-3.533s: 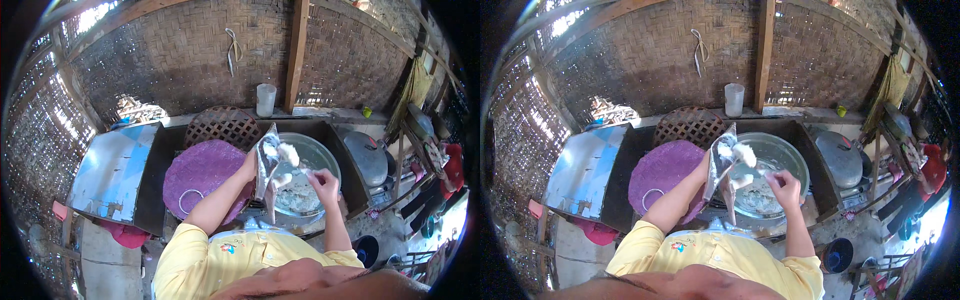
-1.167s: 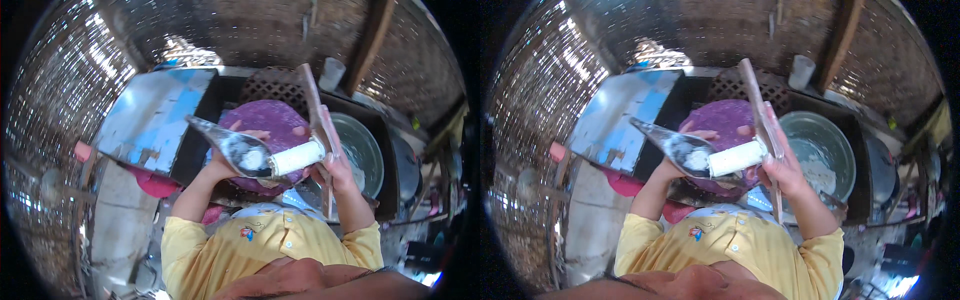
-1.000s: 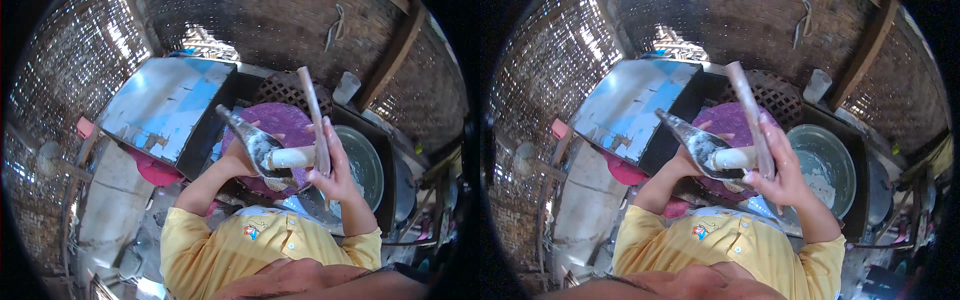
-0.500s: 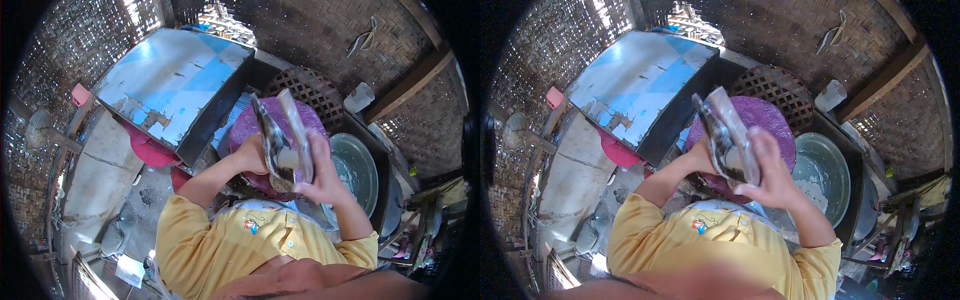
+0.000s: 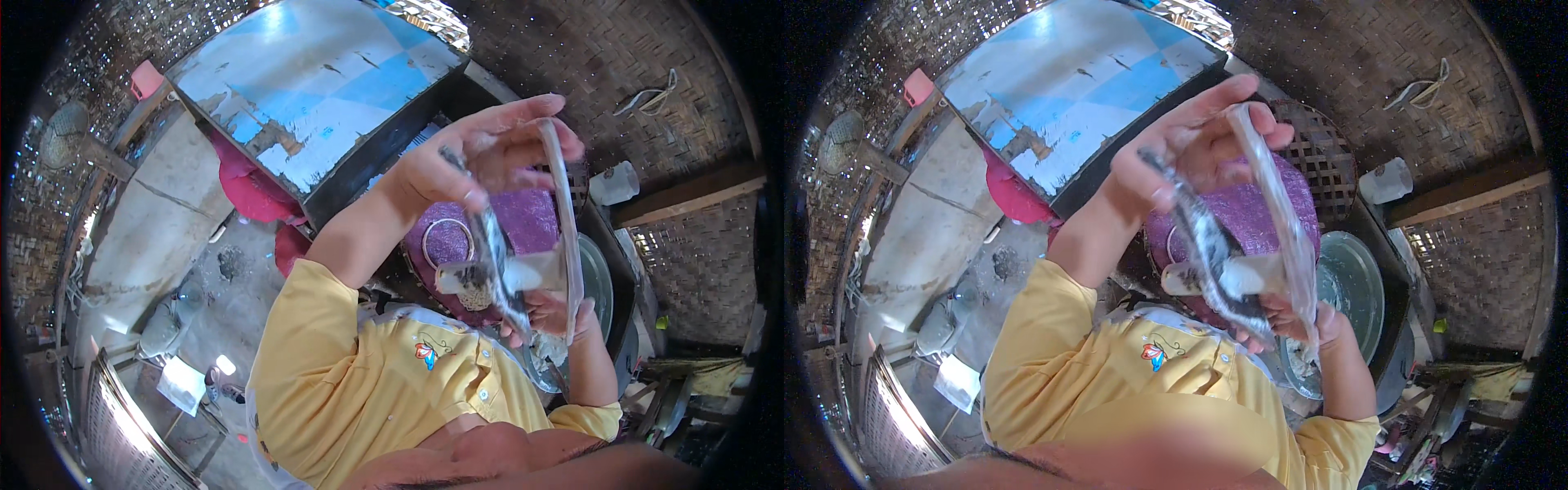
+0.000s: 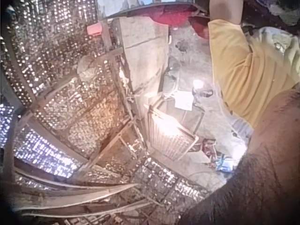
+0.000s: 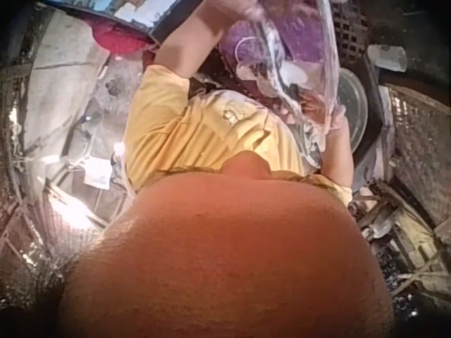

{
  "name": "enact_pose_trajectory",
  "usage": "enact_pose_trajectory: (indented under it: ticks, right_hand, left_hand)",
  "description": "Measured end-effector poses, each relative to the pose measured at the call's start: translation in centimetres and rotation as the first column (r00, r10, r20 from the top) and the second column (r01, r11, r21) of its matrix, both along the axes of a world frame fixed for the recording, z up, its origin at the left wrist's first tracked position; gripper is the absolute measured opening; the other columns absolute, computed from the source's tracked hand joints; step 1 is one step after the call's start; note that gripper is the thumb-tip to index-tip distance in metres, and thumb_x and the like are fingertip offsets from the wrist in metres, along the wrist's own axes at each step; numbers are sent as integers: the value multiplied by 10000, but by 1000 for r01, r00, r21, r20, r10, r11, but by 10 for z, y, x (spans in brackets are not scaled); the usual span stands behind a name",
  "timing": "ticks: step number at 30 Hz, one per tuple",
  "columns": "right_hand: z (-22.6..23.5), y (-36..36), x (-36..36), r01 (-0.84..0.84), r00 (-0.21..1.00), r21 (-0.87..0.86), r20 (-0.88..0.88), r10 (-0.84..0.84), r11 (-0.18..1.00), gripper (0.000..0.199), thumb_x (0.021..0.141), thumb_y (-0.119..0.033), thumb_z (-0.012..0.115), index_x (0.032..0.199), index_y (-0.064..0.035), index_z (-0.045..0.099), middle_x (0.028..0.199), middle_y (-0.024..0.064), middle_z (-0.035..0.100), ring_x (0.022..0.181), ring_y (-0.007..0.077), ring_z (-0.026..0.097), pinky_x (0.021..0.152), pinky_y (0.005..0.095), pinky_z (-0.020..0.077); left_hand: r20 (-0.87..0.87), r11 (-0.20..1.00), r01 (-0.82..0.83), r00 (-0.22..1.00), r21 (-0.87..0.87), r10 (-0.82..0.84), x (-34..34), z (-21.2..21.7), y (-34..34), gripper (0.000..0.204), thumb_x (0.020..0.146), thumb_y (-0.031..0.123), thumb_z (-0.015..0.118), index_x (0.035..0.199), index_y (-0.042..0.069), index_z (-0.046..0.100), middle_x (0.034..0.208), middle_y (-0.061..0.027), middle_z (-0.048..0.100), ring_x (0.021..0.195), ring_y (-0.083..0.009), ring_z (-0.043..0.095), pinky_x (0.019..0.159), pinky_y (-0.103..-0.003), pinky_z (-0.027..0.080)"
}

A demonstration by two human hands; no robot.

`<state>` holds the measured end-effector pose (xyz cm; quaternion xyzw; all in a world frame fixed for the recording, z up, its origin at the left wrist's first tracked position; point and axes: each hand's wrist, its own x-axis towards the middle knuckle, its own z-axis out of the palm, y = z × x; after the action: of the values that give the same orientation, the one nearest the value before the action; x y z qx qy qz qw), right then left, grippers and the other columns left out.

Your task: The person prepares crackers by using a spoon to scoop a dough mixture from a large bowl onto a specialized extruder tool and then pressing the mixture through a ring template onto a purple surface.

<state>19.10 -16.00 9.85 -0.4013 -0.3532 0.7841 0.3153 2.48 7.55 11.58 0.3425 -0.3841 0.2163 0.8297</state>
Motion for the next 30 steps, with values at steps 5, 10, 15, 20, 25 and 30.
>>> enact_pose_trajectory:
  ticks: [5, 10, 15, 20, 25, 30]
  right_hand:
    - [-4, 15, 13, 117, 988, -60, 107, -111, 991, 1076, 659, -810, 284, 1256, 86, 301, 1089, 217, 511, 937, 288, 535, 826, 410, 404]
    - [-14, 18, 25, 165, 968, -166, 215, -127, 972, 927, 720, -718, 367, 1221, 62, 364, 1065, 213, 530, 916, 283, 558, 809, 389, 426]
    - [-24, 17, 27, 193, 965, -172, 212, -155, 966, 757, 779, -599, 449, 1185, 39, 400, 1030, 223, 551, 897, 294, 584, 774, 374, 465]
    - [-32, 29, 13, 208, 922, -125, 355, -152, 970, 796, 760, -639, 429, 1149, 55, 431, 957, 201, 580, 793, 273, 602, 722, 358, 471]
    - [-32, 46, 6, 195, 859, 43, 475, -192, 980, 687, 745, -583, 510, 1033, 41, 501, 838, 158, 611, 669, 230, 617, 582, 301, 495]
    - [-9, 50, -4, 372, 734, 128, 565, -376, 919, 477, 750, -414, 603, 886, 42, 581, 713, 85, 610, 586, 133, 577, 528, 249, 482]
  left_hand:
    - [-277, 945, -229, 947, -232, 161, 20, -61, 19, 542, 737, 118, 562, 1248, 35, 400, 1157, -122, 508, 1187, -288, 404, 972, -410, 349]
    - [-412, 774, -189, 906, -604, -100, 27, -96, 21, 531, 809, 560, 450, 946, 65, 588, 894, -91, 602, 944, -284, 551, 840, -396, 439]
    - [-457, 731, -296, 889, -615, -25, 16, -102, 14, 484, 808, 550, 463, 798, 93, 620, 822, -81, 577, 849, -279, 547, 732, -392, 460]
    - [-500, 725, -379, 864, -575, 55, -3, -91, 26, 455, 827, 521, 455, 745, 99, 605, 735, -71, 564, 764, -276, 559, 697, -397, 460]
    - [-494, 741, -385, 865, -550, 83, -3, -81, 45, 444, 823, 525, 459, 684, 118, 572, 680, -48, 539, 692, -252, 555, 677, -402, 460]
    - [-503, 712, -413, 859, -568, 96, 11, -83, 44, 436, 818, 521, 471, 609, 142, 524, 604, -15, 508, 621, -227, 528, 651, -399, 440]
